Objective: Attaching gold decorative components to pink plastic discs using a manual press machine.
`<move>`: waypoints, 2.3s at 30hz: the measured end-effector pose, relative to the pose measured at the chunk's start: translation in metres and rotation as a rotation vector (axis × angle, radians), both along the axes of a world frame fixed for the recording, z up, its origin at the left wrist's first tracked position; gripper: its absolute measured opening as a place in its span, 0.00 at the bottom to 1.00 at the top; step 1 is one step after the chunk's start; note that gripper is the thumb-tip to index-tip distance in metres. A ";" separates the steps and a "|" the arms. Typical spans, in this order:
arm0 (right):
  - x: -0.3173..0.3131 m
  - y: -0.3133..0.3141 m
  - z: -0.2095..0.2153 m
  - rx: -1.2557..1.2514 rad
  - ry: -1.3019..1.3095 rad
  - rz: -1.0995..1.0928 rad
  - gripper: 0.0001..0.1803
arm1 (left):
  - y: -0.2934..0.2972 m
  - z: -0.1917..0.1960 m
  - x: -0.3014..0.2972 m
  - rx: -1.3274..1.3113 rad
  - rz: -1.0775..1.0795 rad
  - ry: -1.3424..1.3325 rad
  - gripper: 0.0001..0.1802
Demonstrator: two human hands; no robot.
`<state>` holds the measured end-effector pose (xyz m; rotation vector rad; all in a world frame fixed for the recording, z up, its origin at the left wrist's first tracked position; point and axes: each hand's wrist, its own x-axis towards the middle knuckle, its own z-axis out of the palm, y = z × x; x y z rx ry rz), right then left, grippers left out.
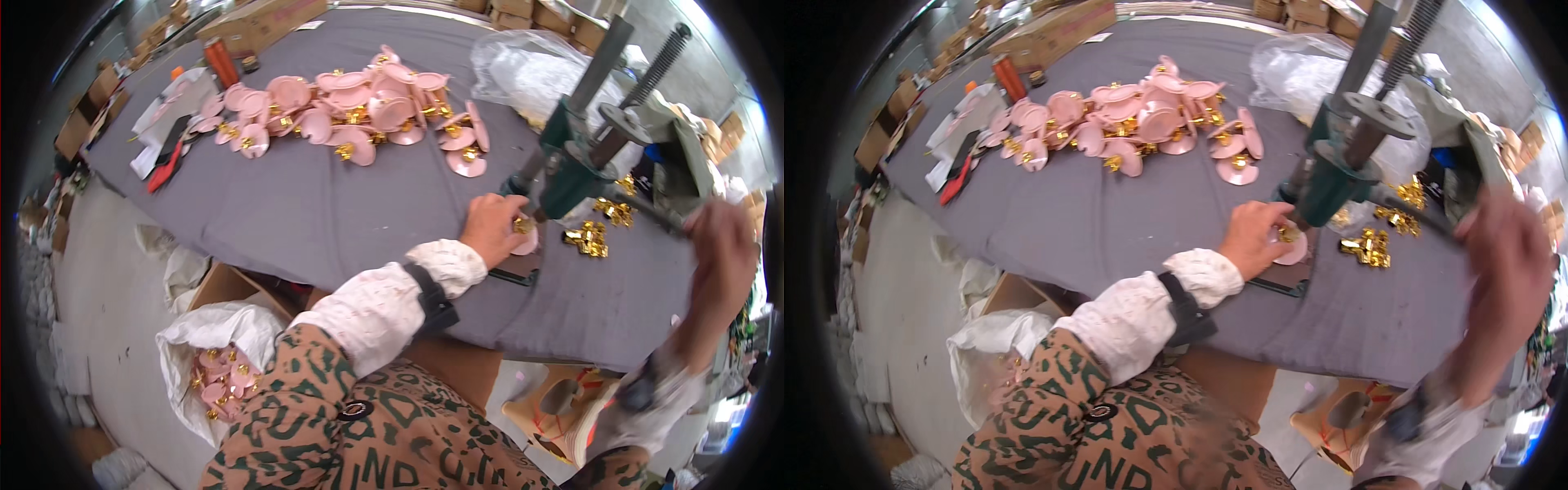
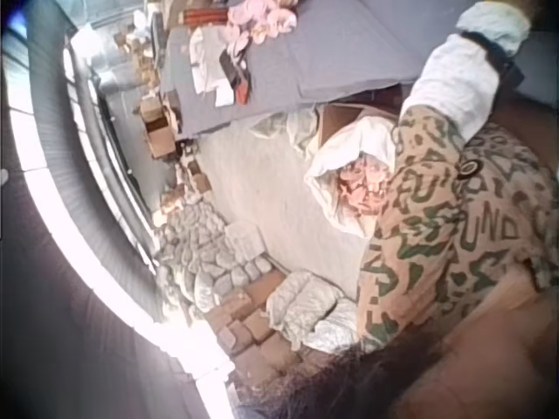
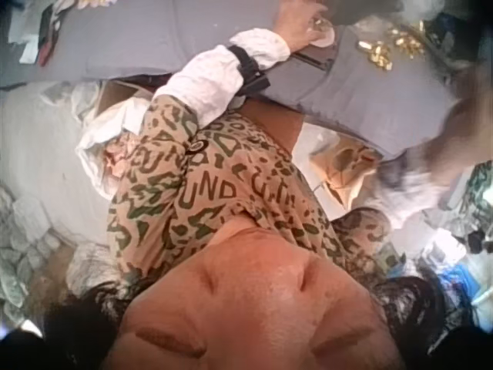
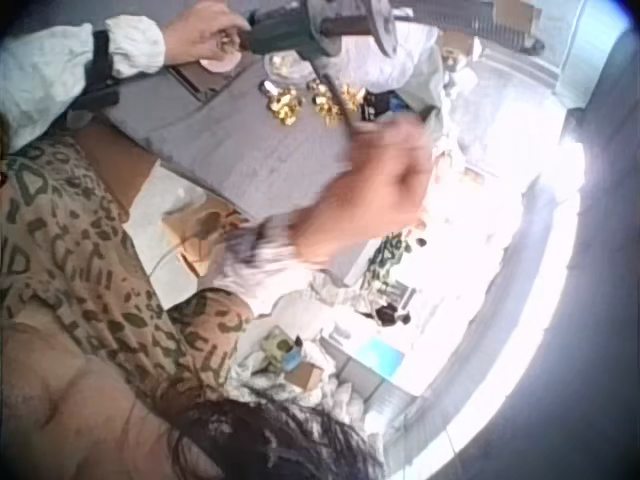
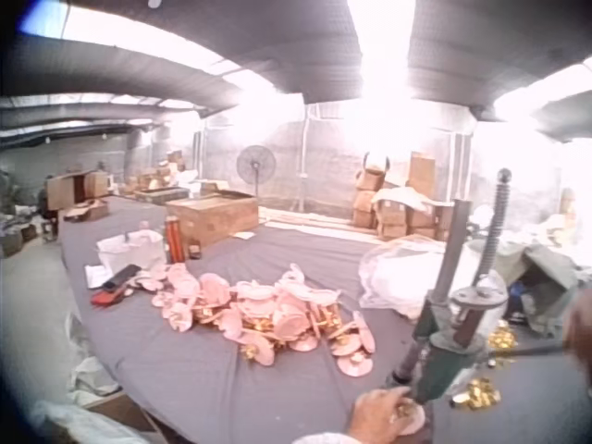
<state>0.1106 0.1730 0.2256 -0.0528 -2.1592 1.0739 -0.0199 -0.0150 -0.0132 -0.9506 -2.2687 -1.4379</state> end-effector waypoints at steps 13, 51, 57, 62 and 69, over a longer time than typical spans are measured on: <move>-0.135 0.039 0.077 -0.170 -0.259 0.177 0.20 | -0.148 0.010 -0.039 0.008 0.400 -0.034 0.21; 0.041 -0.033 -0.079 0.157 0.457 0.046 0.06 | -0.022 0.054 -0.003 -0.126 -0.251 -0.366 0.49; 0.066 -0.037 -0.121 0.371 0.192 0.173 0.10 | 0.000 0.049 -0.003 -0.105 -0.302 -0.323 0.45; 0.005 -0.025 0.000 -0.064 0.107 0.010 0.10 | 0.007 0.025 0.001 -0.098 -0.134 -0.233 0.31; -0.131 0.044 0.078 -0.234 -0.186 0.192 0.21 | -0.010 0.036 0.011 0.003 -0.002 -0.134 0.29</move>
